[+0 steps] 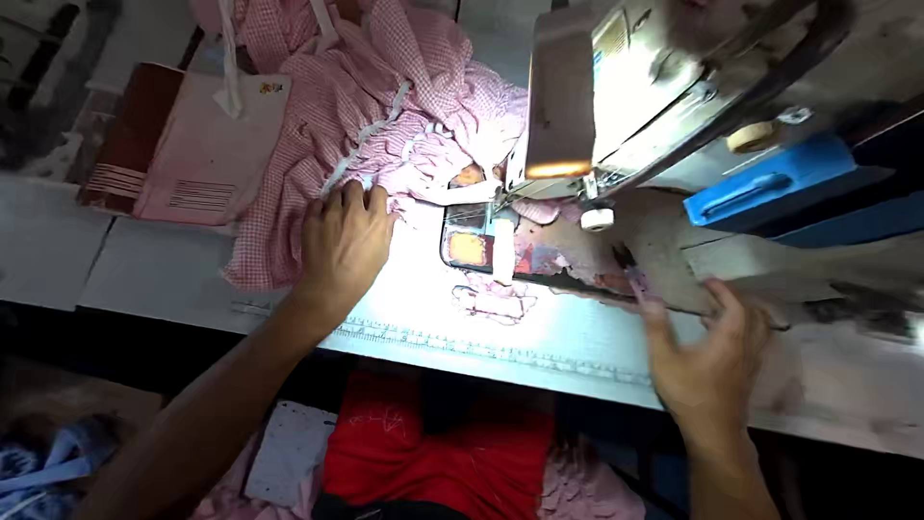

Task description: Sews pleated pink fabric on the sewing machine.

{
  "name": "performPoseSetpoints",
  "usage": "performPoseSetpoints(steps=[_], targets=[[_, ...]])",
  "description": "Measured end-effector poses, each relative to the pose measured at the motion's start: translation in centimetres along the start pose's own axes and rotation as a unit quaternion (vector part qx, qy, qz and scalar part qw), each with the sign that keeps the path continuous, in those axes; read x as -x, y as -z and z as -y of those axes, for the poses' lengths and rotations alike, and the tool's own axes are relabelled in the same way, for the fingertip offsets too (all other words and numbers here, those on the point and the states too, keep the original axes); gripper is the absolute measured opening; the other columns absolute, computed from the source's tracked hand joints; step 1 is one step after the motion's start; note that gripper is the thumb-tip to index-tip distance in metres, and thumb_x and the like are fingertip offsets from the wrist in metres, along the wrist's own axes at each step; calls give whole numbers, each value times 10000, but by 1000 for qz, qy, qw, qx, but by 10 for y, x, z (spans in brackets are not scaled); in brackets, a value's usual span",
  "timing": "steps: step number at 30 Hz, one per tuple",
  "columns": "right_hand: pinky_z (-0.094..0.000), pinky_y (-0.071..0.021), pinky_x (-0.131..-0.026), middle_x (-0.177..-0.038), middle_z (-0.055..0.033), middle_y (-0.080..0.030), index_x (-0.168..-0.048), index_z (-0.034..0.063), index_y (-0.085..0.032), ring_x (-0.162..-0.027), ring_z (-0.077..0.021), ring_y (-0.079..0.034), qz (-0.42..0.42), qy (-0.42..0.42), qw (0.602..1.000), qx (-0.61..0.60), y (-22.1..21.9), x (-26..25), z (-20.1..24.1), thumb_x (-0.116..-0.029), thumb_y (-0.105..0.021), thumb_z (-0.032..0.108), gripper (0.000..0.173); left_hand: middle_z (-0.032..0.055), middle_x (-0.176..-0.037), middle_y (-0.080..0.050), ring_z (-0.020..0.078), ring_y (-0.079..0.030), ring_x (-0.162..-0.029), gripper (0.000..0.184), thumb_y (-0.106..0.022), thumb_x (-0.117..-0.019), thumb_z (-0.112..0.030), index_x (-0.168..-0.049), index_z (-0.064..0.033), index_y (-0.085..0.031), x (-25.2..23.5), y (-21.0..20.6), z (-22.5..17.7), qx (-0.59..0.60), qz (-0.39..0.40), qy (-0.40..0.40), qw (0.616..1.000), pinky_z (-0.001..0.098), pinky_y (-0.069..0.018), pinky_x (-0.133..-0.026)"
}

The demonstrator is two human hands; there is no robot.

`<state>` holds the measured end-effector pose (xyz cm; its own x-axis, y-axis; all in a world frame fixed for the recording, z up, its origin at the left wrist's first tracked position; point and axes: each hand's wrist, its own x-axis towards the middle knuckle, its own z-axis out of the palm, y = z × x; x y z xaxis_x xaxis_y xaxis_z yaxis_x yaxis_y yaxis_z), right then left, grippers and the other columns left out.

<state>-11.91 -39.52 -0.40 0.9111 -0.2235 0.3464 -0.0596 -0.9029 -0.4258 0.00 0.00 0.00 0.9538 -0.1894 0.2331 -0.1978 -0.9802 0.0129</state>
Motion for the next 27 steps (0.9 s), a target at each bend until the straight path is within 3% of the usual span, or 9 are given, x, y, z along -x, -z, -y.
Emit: performPoseSetpoints(steps=[2,5,7,10,13,18,22,25,27], targets=[[-679,-395,-1061,-1338,-367,-557,-1424,-32,-553,-1253,-571,-513,66,49,993,89,-20,-5,14,-1062,-511,382,552,185,-854,-649,376,-685,-802,358,-539,-1043,-346,-1062,-15,-673,17,-4,6,34,-39,-29,998,517,-532,-695],[-678,-493,-896,-1118,-356,-623,-1306,-62,-609,-1073,-579,-604,80,106,975,177,-23,-20,16,-1105,-425,204,381,156,-842,-684,327,-697,-761,164,-614,-942,-164,-1027,-32,-662,20,-12,9,120,-87,-45,988,474,-540,-679],[-669,-511,-870,-1117,-368,-618,-1300,-96,-573,-1054,-573,-625,80,96,975,184,-21,-23,21,-1087,-395,115,349,152,-884,-644,326,-666,-788,123,-584,-938,-102,-1018,-44,-658,19,-15,9,164,-98,-67,979,463,-524,-684],[-616,-528,-824,-1093,-322,-655,-1331,-46,-544,-968,-481,-675,74,66,992,77,-20,-15,50,-1045,-377,88,357,138,-905,-598,294,-627,-764,182,-555,-971,-104,-1084,-79,-696,18,-17,9,214,-105,-70,969,422,-511,-640],[-519,-557,-811,-1113,-202,-671,-1367,19,-550,-950,-307,-682,143,106,983,-47,-34,-5,99,-1094,-408,286,408,139,-926,-610,261,-609,-756,386,-559,-955,-103,-1309,-146,-707,18,-17,11,248,-103,-23,963,391,-501,-634],[-451,-528,-566,-966,-151,-651,-1248,65,-701,-759,-306,-666,117,249,961,-11,-86,-21,181,-1044,-580,287,325,123,-893,-609,235,-589,-755,488,-577,-921,-92,-1401,-123,-654,16,-20,11,251,-122,-9,960,345,-493,-653],[-430,-489,-526,-904,-121,-626,-1112,78,-714,-706,-293,-643,113,288,951,9,-118,-31,195,-1050,-563,217,214,112,-876,-589,219,-570,-731,485,-575,-916,-88,-1392,-121,-663,17,-21,12,256,-125,-2,958,329,-484,-633],[-426,-529,-551,-957,-98,-667,-1166,99,-721,-730,-255,-670,121,257,959,-12,-104,-17,174,-1055,-560,280,266,99,-891,-594,208,-576,-756,487,-576,-900,-89,-1376,-124,-675,17,-20,16,274,-124,-7,954,330,-484,-646],[-443,-557,-622,-958,-111,-688,-1236,108,-727,-764,-258,-680,105,192,976,-9,-83,-5,138,-1056,-568,324,324,97,-1001,-673,214,-648,-853,507,-602,-885,-100,-1388,-124,-658,29,-10,16,301,-69,-26,951,379,-541,-718]])
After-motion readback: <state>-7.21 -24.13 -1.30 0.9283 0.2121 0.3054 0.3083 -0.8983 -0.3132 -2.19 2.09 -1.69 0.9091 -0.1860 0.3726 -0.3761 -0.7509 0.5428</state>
